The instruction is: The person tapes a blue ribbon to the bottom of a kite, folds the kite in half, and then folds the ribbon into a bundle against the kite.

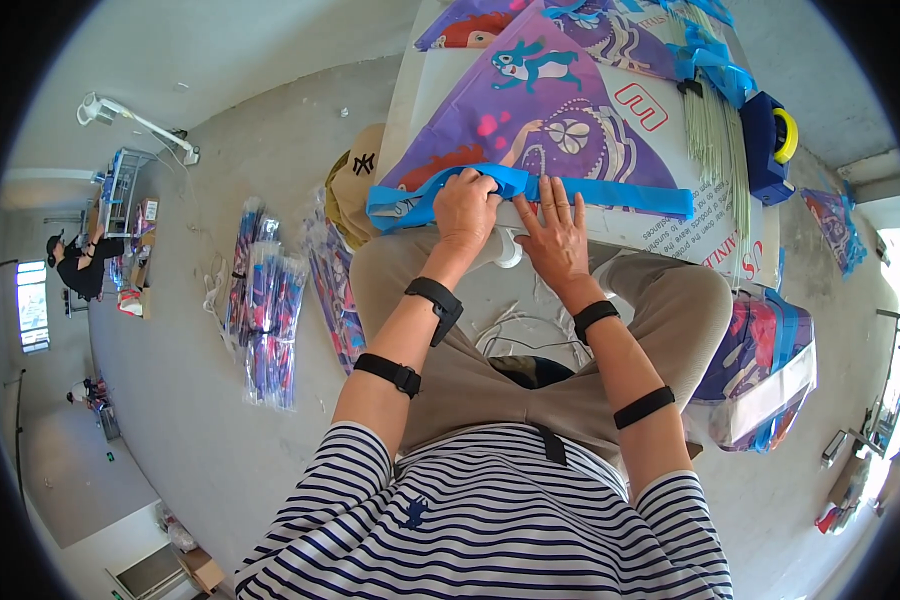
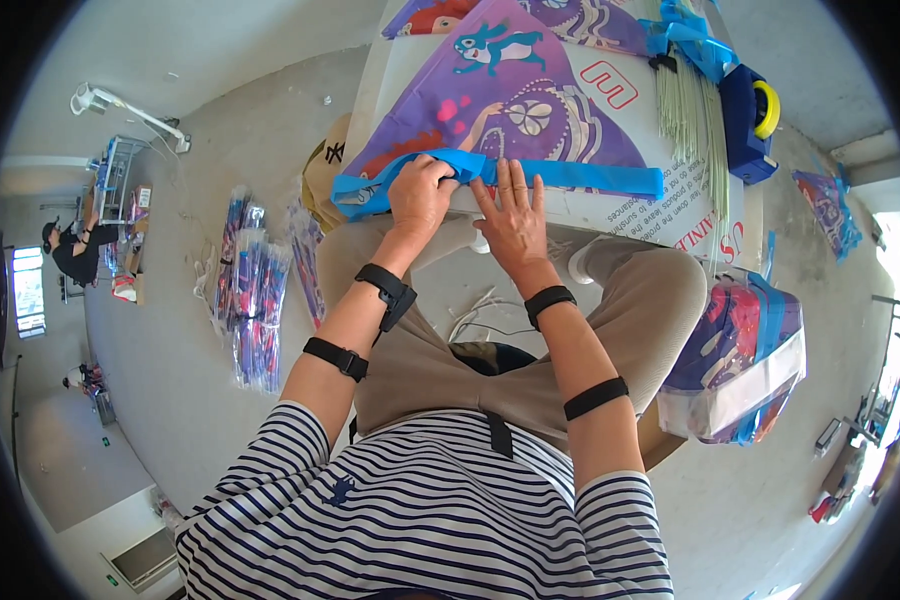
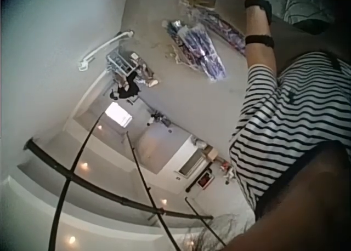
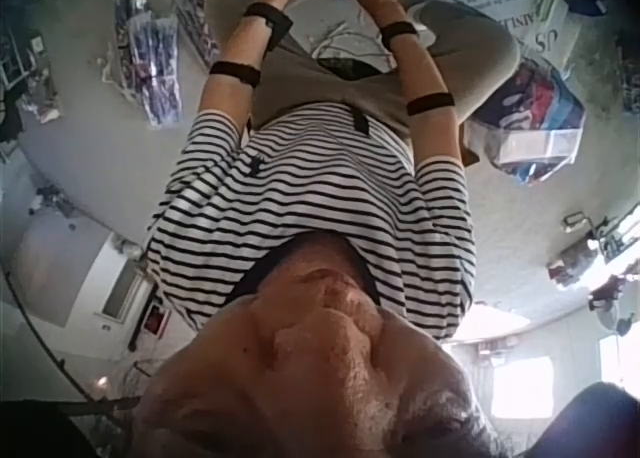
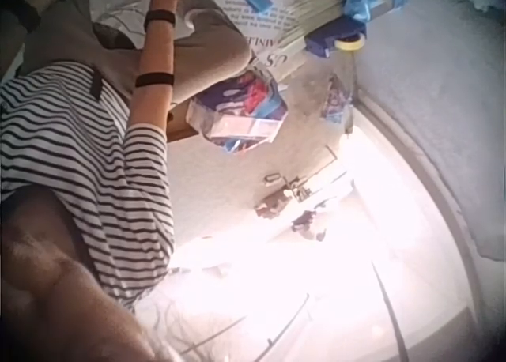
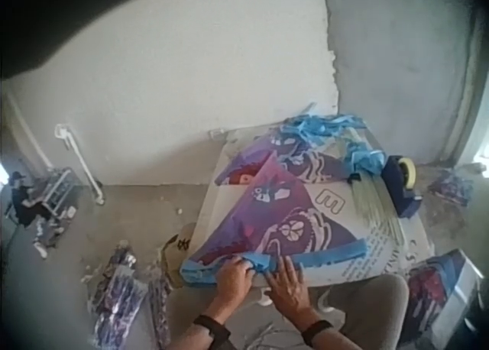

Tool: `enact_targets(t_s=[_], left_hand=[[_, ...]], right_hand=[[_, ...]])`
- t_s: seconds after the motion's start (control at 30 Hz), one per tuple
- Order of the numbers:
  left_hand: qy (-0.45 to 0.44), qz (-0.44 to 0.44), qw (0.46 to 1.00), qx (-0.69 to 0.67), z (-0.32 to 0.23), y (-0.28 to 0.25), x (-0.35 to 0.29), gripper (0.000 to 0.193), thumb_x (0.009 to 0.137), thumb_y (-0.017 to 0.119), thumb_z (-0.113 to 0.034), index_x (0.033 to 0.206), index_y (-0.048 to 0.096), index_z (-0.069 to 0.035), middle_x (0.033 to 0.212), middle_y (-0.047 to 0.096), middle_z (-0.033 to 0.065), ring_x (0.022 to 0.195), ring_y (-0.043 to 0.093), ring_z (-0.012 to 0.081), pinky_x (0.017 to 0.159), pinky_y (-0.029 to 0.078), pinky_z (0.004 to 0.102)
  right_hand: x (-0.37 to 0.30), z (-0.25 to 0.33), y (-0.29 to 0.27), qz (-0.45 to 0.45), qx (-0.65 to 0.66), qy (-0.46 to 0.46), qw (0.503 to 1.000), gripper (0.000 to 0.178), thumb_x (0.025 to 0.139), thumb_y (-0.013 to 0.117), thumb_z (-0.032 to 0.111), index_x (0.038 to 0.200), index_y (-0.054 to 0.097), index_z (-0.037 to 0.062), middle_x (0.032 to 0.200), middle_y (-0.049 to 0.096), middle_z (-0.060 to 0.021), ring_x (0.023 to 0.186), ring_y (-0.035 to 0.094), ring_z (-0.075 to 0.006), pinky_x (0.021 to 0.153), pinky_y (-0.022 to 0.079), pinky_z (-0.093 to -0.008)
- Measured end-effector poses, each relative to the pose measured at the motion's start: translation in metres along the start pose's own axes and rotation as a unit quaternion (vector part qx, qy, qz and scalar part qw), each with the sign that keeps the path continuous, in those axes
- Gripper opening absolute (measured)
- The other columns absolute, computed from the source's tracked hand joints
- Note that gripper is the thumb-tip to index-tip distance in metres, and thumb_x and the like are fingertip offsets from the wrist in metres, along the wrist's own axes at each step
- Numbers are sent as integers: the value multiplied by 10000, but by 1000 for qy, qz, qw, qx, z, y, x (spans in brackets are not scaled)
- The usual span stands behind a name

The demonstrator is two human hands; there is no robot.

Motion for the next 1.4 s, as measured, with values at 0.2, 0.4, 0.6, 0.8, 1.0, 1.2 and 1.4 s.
enact_targets(t_s=[0.2, 0.4, 0.6, 0.8, 1.0, 1.2, 1.4], left_hand=[[22, -22, 999, 34, -3, 2, -2, 144, 724, 828, -160, 836, 739, -143, 851, 631, 23, 822, 623, 246, 704, 452, 407], [74, -47, 993, 82, -14, 0, -12, 50, 770, 757, -121, 798, 721, -141, 843, 605, 19, 853, 615, 246, 764, 432, 420], [138, -73, 981, 112, -21, -4, -29, 109, 804, 678, -90, 895, 738, -96, 922, 597, 53, 989, 616, 267, 869, 432, 477], [112, -36, 988, 104, -22, -5, -33, 203, 803, 664, -74, 990, 742, -79, 994, 597, 56, 1081, 602, 290, 911, 423, 501], [82, -37, 993, 78, -12, -9, -37, 281, 782, 661, -38, 1045, 747, -92, 1096, 618, 23, 1121, 584, 264, 903, 411, 494], [64, -32, 996, 60, -14, -5, -33, 255, 785, 659, -53, 1014, 760, -104, 1083, 634, 18, 1114, 587, 255, 920, 397, 491], [62, -53, 996, 45, -14, -10, -35, 218, 784, 660, -46, 977, 750, -91, 1026, 629, 26, 1065, 594, 239, 922, 400, 516]], right_hand=[[-1, 0, 0, -1, 1, 1, 1000, 823, 769, 827, 331, 1505, 470, 242, 1594, 365, -201, 1495, 317, -368, 1176, 258, -626], [0, 0, -2, -11, 5, -1, 1000, 821, 756, 842, 320, 1490, 483, 235, 1584, 380, -201, 1489, 326, -367, 1171, 268, -629], [1, 1, -3, -6, 3, -4, 1000, 805, 758, 839, 320, 1481, 495, 228, 1583, 387, -194, 1486, 331, -365, 1170, 269, -627], [7, -8, -6, -8, 56, 16, 998, 769, 815, 797, 273, 1482, 464, 85, 1552, 431, -194, 1467, 359, -373, 1174, 271, -611], [39, 11, -29, -59, 29, 55, 996, 731, 834, 767, 273, 1449, 466, 15, 1460, 511, -214, 1401, 429, -378, 1171, 265, -606], [66, 20, -9, -69, -12, 56, 996, 651, 803, 731, 208, 1395, 521, 37, 1406, 551, -189, 1358, 469, -359, 1151, 290, -605], [70, 16, 6, -89, -19, 62, 994, 569, 779, 677, 155, 1326, 570, 41, 1371, 572, -158, 1322, 492, -351, 1139, 295, -624]])
Point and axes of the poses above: each hand's wrist, its own x-axis towards the middle knuckle, its own y-axis out of the palm, z = x × y, the point moved 7 cm from there along x, towards the middle knuckle
